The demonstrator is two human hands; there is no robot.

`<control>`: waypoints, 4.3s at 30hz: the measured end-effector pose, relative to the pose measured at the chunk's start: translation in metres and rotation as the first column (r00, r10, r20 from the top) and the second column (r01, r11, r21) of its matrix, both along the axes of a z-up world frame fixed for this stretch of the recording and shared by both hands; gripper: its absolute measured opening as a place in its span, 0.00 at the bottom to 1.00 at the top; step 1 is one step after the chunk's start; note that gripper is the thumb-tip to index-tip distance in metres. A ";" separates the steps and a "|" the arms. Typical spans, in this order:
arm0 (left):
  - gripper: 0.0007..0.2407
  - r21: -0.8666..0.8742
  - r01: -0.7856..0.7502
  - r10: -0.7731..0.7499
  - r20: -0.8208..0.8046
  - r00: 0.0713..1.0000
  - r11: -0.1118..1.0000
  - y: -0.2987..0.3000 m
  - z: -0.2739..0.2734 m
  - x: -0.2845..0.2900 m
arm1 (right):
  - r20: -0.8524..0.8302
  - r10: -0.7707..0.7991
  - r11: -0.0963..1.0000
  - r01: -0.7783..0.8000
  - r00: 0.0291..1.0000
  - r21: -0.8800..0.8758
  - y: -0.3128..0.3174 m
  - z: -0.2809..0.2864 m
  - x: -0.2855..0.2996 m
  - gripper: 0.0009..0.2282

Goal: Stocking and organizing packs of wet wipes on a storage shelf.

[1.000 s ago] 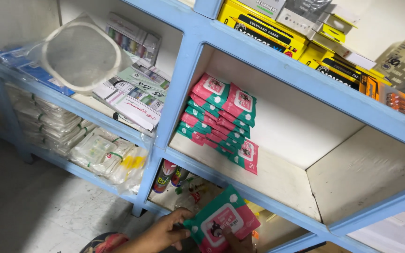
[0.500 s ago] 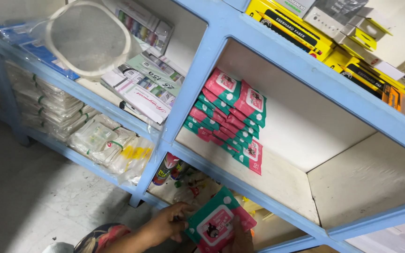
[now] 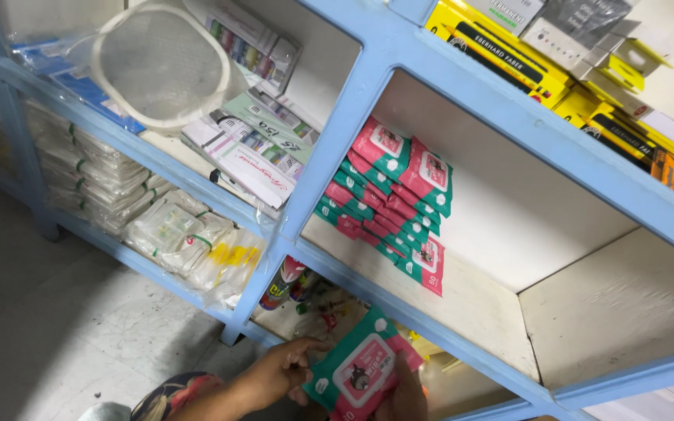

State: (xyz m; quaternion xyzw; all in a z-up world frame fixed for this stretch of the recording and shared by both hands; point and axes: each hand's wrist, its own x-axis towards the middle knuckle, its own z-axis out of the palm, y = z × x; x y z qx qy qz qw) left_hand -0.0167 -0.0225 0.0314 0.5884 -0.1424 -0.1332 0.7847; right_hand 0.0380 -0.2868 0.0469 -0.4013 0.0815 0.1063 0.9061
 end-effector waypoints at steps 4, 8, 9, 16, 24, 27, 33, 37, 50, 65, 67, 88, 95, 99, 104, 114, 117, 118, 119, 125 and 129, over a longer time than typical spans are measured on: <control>0.27 -0.070 0.005 -0.001 0.057 0.998 0.998 0.004 -0.009 0.009 | -0.003 0.070 0.994 -0.070 0.998 -0.082 0.005 0.002 0.012 0.29; 0.25 -0.148 -0.058 0.065 0.046 0.997 0.987 0.000 -0.029 0.028 | 0.210 0.193 0.967 -0.150 0.958 -0.204 0.007 0.005 0.012 0.32; 0.22 -0.150 -0.076 0.083 0.042 0.996 0.986 -0.001 -0.018 0.026 | 0.295 0.260 0.946 -0.180 0.920 -0.271 0.006 0.004 0.009 0.35; 0.17 -0.207 -0.195 0.230 0.159 0.960 0.959 -0.019 -0.005 0.051 | 0.296 0.040 0.980 0.020 0.955 -0.196 0.019 0.030 0.025 0.32; 0.11 -0.170 -0.250 0.264 0.068 0.962 0.953 -0.024 -0.018 0.081 | 0.221 -0.076 0.834 0.183 0.972 -0.520 -0.011 -0.036 0.051 0.37; 0.11 -0.125 -0.244 0.253 0.058 0.966 0.962 -0.028 -0.032 0.098 | 0.397 0.009 0.755 0.254 0.918 -0.604 -0.030 -0.068 0.074 0.30; 0.11 -0.090 -0.279 0.293 0.321 0.900 0.956 -0.009 0.030 0.122 | 0.541 -0.010 0.689 0.398 0.841 -0.606 -0.017 -0.033 0.117 0.17; 0.11 -0.055 -0.304 0.309 0.163 0.937 0.951 0.005 0.105 0.118 | 0.700 0.110 0.644 0.486 0.706 -0.591 0.001 0.039 0.131 0.16; 0.13 -0.158 -0.578 0.598 0.281 0.751 0.801 0.008 0.209 0.170 | 0.647 0.068 0.844 0.301 0.760 -0.443 0.088 0.221 0.151 0.14; 0.26 -0.127 -0.536 0.534 0.423 0.732 0.835 -0.005 0.198 0.203 | 0.733 0.170 0.626 0.502 0.659 -0.597 0.118 0.243 0.216 0.14; 0.30 -0.098 -0.513 0.489 0.494 0.719 0.853 -0.004 0.196 0.205 | 0.800 0.268 0.326 0.731 0.537 -0.599 0.118 0.242 0.231 0.14; 0.31 0.005 -0.705 0.508 0.690 0.516 0.709 0.012 0.180 0.211 | 0.703 0.455 -0.085 0.812 0.547 -0.577 0.135 0.255 0.225 0.18; 0.27 0.086 -0.622 0.473 0.571 0.671 0.778 0.000 0.129 0.173 | 0.643 0.588 -0.225 0.863 0.491 -0.453 0.145 0.259 0.182 0.24; 0.22 0.093 -0.521 0.433 0.444 0.784 0.848 -0.004 0.047 0.182 | 0.660 0.585 -0.194 0.871 0.472 -0.451 0.141 0.266 0.162 0.25; 0.19 0.015 -0.560 0.375 0.728 0.574 0.829 0.015 -0.113 0.212 | 0.783 0.529 -0.050 0.933 0.327 -0.356 0.095 0.252 0.109 0.26; 0.21 0.256 -0.303 0.198 0.367 0.909 0.918 0.035 -0.146 0.142 | 0.774 0.100 -0.094 0.780 0.626 -0.619 -0.120 0.112 0.005 0.18; 0.20 0.245 -0.300 0.227 0.287 0.931 0.922 0.043 -0.158 0.140 | 0.769 -0.124 -0.151 0.754 0.627 -0.639 -0.239 0.066 -0.032 0.25; 0.20 0.215 -0.361 0.287 0.311 0.906 0.908 0.046 -0.167 0.145 | 0.807 -0.184 -0.129 0.801 0.561 -0.585 -0.284 0.051 -0.041 0.33; 0.20 0.216 -0.340 0.265 0.314 0.912 0.915 0.046 -0.156 0.144 | 0.808 -0.198 -0.146 0.799 0.554 -0.583 -0.301 0.064 -0.065 0.33; 0.12 0.327 -0.351 0.345 0.078 0.935 0.878 0.035 -0.101 0.114 | 0.917 -0.280 -0.759 0.519 0.284 -0.393 -0.375 0.113 -0.159 0.30; 0.15 0.332 -0.290 0.254 0.148 0.956 0.898 0.038 -0.091 0.098 | 0.368 -0.581 0.186 0.559 0.726 -0.808 -0.426 0.082 -0.172 0.19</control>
